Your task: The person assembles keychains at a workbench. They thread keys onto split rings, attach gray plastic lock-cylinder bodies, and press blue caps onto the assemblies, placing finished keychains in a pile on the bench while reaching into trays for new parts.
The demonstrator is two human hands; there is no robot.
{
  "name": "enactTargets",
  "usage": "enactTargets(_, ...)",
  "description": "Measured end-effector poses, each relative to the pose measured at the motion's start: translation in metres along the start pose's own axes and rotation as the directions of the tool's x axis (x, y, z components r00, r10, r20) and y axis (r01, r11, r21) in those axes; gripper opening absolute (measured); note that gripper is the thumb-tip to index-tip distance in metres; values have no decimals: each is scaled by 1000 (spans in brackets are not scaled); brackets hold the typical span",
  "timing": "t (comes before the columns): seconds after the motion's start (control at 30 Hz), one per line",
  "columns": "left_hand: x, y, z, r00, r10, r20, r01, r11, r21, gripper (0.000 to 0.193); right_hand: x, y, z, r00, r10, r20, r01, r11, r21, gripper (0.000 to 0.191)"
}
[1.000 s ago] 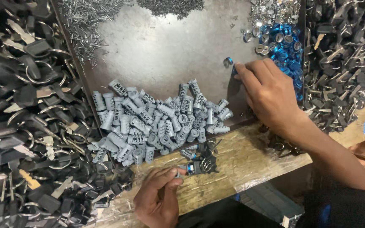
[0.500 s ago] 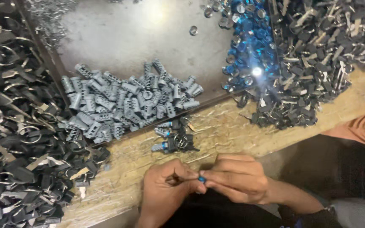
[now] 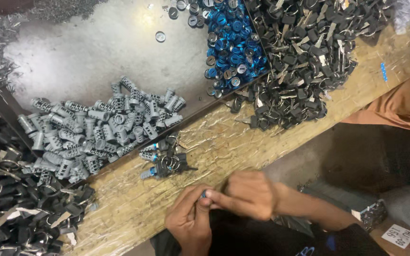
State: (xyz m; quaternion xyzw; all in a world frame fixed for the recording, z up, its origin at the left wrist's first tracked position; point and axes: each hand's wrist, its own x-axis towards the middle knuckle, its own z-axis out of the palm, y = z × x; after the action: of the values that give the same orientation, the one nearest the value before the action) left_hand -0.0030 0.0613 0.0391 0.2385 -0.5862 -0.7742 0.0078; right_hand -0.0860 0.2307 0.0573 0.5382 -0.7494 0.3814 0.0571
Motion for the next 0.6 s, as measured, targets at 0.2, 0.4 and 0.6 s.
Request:
enactTargets(0.2,15,-16,-50,943,326,70,-330,882,337,13,-1,39,-52,908,417,-35,-334,672,-661,31)
enactTargets(0.4,28,-13,-52,995,65,76,-75,987,141,17,-3,15,-8,643,729,-235,-615,675,409,25)
enactTargets(0.6,43,-6,-48,951,82,298,-81,997,-18,23,-1,-11,16,314,917,246,-821,132,555,39)
